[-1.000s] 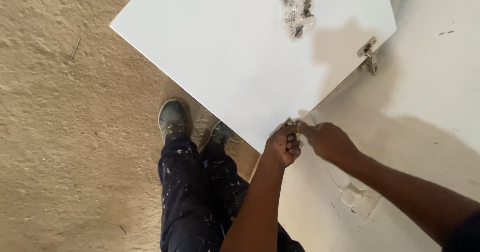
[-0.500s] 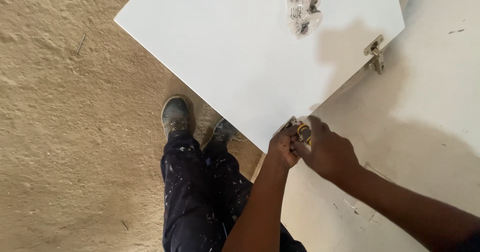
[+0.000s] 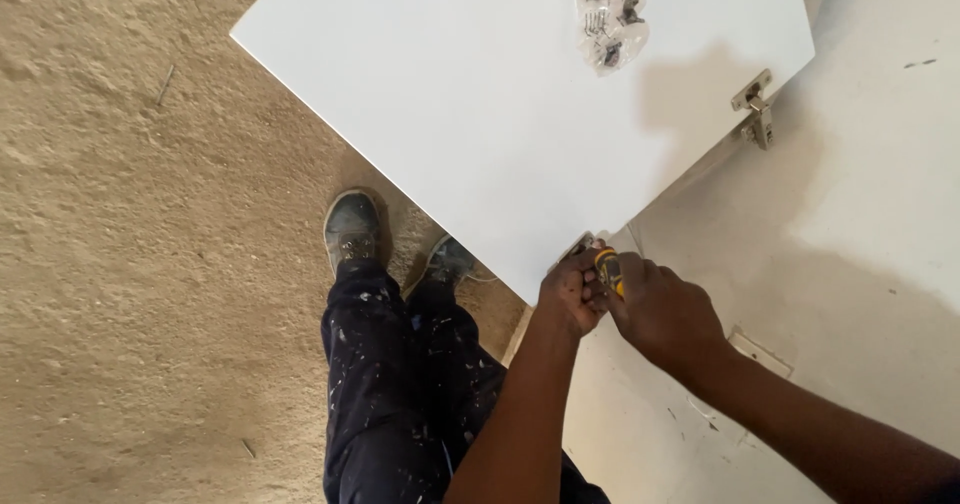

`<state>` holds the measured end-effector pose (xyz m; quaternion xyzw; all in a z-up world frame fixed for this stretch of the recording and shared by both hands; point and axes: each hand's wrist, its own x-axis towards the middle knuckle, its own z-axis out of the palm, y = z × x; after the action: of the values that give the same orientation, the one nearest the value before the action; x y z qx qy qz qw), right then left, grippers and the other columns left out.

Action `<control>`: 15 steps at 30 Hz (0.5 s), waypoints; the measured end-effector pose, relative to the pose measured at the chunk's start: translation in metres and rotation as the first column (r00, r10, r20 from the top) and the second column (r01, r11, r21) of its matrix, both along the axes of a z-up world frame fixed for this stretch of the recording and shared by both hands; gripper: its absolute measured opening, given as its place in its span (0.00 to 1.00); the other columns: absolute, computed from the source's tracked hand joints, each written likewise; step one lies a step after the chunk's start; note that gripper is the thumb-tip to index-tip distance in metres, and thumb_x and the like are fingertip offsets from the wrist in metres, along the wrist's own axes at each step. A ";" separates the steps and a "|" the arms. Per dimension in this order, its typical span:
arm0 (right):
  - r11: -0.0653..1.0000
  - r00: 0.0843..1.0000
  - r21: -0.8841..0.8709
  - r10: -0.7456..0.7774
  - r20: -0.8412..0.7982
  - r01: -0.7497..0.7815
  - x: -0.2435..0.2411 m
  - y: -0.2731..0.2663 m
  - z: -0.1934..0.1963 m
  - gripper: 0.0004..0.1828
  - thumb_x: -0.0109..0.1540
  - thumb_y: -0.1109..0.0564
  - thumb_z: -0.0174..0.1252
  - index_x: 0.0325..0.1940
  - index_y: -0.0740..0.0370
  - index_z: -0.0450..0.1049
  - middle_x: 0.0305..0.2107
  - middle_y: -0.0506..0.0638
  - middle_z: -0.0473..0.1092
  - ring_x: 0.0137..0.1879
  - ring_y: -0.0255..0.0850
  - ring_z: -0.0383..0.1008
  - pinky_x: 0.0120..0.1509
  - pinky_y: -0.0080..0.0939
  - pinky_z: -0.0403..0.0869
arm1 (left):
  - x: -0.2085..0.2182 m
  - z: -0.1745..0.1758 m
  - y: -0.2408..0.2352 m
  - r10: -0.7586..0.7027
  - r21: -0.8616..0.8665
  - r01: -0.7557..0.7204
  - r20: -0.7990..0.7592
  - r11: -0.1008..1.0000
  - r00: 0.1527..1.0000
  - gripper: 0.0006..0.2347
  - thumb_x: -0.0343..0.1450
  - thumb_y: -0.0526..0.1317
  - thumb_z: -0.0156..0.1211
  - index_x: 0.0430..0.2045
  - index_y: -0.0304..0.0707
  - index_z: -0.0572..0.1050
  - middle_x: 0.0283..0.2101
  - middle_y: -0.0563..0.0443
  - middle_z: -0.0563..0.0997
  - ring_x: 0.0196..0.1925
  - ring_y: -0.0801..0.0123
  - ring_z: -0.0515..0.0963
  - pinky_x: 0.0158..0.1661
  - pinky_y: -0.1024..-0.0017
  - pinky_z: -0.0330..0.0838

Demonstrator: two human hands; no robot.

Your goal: The person installs two metal hinges onto a white cabinet door using a screwdriver. They retrieve screws from a small plastic bag, position the hinges on the door edges, and tighten the screws to secure them in place.

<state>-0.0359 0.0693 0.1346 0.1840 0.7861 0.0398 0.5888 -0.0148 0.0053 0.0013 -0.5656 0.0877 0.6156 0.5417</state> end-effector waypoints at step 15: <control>0.946 0.937 -0.058 0.307 -0.168 -0.320 0.015 0.002 -0.004 0.21 0.68 0.53 0.44 0.65 0.61 0.64 0.42 0.59 0.69 0.49 0.53 0.79 0.46 0.50 0.83 | 0.000 0.005 -0.002 0.029 0.027 -0.030 0.042 0.999 0.999 0.11 0.72 0.40 0.64 0.19 0.40 0.72 0.15 0.62 0.60 0.12 0.78 0.60 0.14 0.82 0.51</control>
<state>-0.0211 0.0714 0.1308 0.0340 0.8501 0.0856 0.5185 -0.0145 0.0035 0.0067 -0.5721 0.0597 0.6128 0.5418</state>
